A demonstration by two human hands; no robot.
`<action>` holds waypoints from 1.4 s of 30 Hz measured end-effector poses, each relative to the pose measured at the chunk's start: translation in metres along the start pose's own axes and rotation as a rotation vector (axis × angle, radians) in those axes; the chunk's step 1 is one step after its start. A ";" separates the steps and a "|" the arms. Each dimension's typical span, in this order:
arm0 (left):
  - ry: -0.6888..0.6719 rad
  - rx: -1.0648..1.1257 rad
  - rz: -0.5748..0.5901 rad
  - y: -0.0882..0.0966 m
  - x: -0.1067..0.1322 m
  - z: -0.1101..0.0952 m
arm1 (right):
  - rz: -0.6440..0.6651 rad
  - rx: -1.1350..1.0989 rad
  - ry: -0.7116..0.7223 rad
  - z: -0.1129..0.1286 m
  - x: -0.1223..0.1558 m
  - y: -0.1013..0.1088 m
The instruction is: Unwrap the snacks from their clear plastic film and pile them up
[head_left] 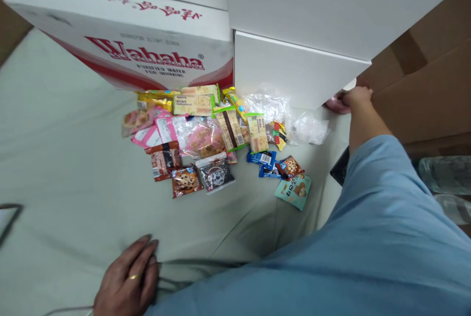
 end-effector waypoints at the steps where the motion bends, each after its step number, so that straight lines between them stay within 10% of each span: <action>1: -0.006 -0.002 -0.005 0.000 0.000 0.000 | -0.010 0.057 -0.056 -0.003 0.003 0.003; 5: -0.032 -0.007 -0.012 -0.002 -0.001 -0.002 | -0.236 0.144 -0.130 0.002 0.031 0.042; 9: -0.033 0.025 -0.043 0.000 -0.003 -0.005 | -0.382 -0.250 0.308 0.041 0.115 0.090; 14: 0.082 0.202 -0.105 0.014 -0.006 -0.010 | 0.246 -0.269 0.770 0.077 0.240 0.083; 18: 0.397 0.428 -0.167 0.019 -0.025 -0.010 | 0.185 -0.494 0.585 0.085 0.290 0.112; 25: 1.199 1.471 0.188 -0.032 -0.090 -0.061 | 0.428 -1.044 0.394 0.145 0.394 0.141; 31: 1.282 1.680 0.344 -0.054 -0.112 -0.083 | 0.753 -1.293 0.231 0.184 0.442 0.129; 37: 1.338 1.992 0.512 -0.068 -0.110 -0.093 | 0.879 -1.488 -0.326 0.185 0.465 0.115; 42: 1.431 1.912 0.152 -0.076 -0.104 -0.070 | 0.868 -1.423 -0.492 0.166 0.469 0.099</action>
Point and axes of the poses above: each hand's wrist, its own x-axis away from the middle knuckle, its own y-axis out of the back of the hand, z = x × y, the point moved 5 cm from there along -x, towards the middle knuckle, and after that the axes turned 9 degrees about -z, right-handed, at the moved point
